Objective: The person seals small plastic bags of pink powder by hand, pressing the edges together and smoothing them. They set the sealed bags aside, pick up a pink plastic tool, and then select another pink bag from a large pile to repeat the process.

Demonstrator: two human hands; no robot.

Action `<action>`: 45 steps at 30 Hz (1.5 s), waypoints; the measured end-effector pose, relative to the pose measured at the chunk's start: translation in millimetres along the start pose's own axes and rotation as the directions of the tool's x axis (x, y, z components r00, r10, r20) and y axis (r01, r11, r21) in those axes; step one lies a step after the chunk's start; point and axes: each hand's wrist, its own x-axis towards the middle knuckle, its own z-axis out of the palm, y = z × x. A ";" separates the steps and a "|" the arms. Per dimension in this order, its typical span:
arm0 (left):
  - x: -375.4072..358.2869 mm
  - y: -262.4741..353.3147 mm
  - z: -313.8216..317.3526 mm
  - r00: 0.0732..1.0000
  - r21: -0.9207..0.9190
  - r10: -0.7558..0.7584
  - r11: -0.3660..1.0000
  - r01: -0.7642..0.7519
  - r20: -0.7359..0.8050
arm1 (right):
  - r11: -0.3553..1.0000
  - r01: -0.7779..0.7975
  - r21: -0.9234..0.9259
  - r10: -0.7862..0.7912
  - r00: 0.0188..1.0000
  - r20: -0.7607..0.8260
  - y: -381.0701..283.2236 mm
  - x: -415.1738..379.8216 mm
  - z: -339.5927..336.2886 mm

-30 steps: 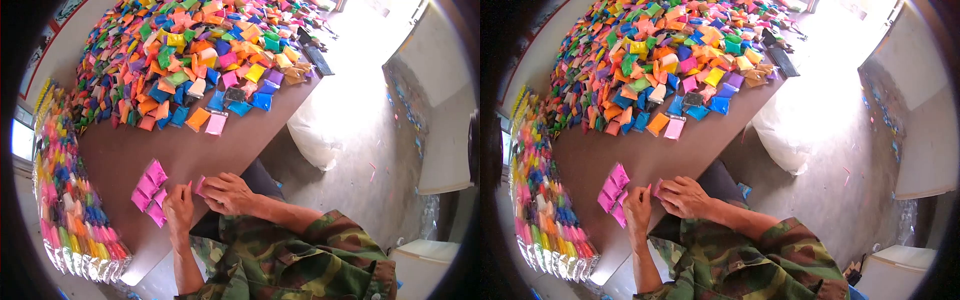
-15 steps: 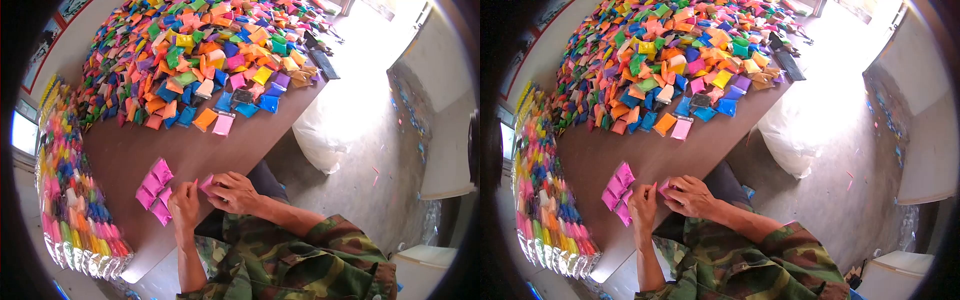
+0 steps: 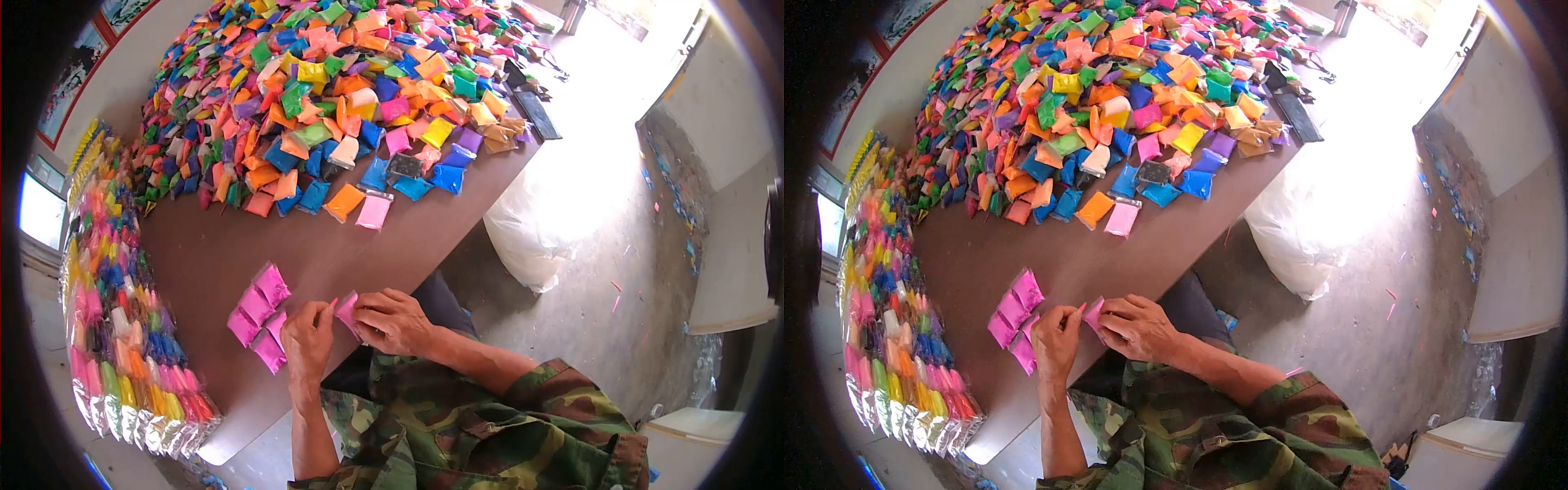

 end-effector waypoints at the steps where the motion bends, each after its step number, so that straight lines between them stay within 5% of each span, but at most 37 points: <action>1: 0.2 6.7 -1.8 1.000 -0.032 0.016 0.999 -0.016 0.012 | 1.000 -0.008 0.002 0.008 1.000 -0.005 -0.4 0.2 0.4; 5: 3.3 31.9 -2.0 0.995 -0.097 -0.002 0.995 0.011 0.095 | 1.000 -0.023 0.007 0.024 0.999 -0.022 -1.4 0.1 0.9; 14: 45.6 -8.8 18.0 0.982 0.102 0.177 0.978 -0.184 0.068 | 0.999 0.031 -0.031 -0.031 0.999 -0.016 2.7 1.5 -1.3; 20: 7.8 14.9 -2.0 0.996 -0.083 0.084 0.993 -0.084 -0.009 | 1.000 -0.010 -0.010 0.010 0.999 -0.033 0.0 1.3 1.5; 26: -4.5 -20.1 11.9 0.994 0.063 0.037 0.998 -0.031 -0.102 | 1.000 -0.014 0.007 0.014 0.999 -0.031 2.3 1.6 5.8; 29: -5.8 -1.5 1.6 0.996 -0.068 -0.076 0.995 0.072 -0.054 | 1.000 -0.014 -0.003 0.014 0.999 -0.041 3.3 1.3 7.6; 42: -14.8 -1.3 21.2 0.983 0.051 -0.020 0.998 0.029 -0.181 | 0.998 -0.039 -0.046 0.036 0.998 -0.058 -1.8 3.1 10.3; 45: -24.6 10.0 15.4 0.980 -0.090 -0.070 0.994 0.054 -0.184 | 0.997 -0.063 -0.035 0.061 0.996 -0.063 -4.1 6.5 8.3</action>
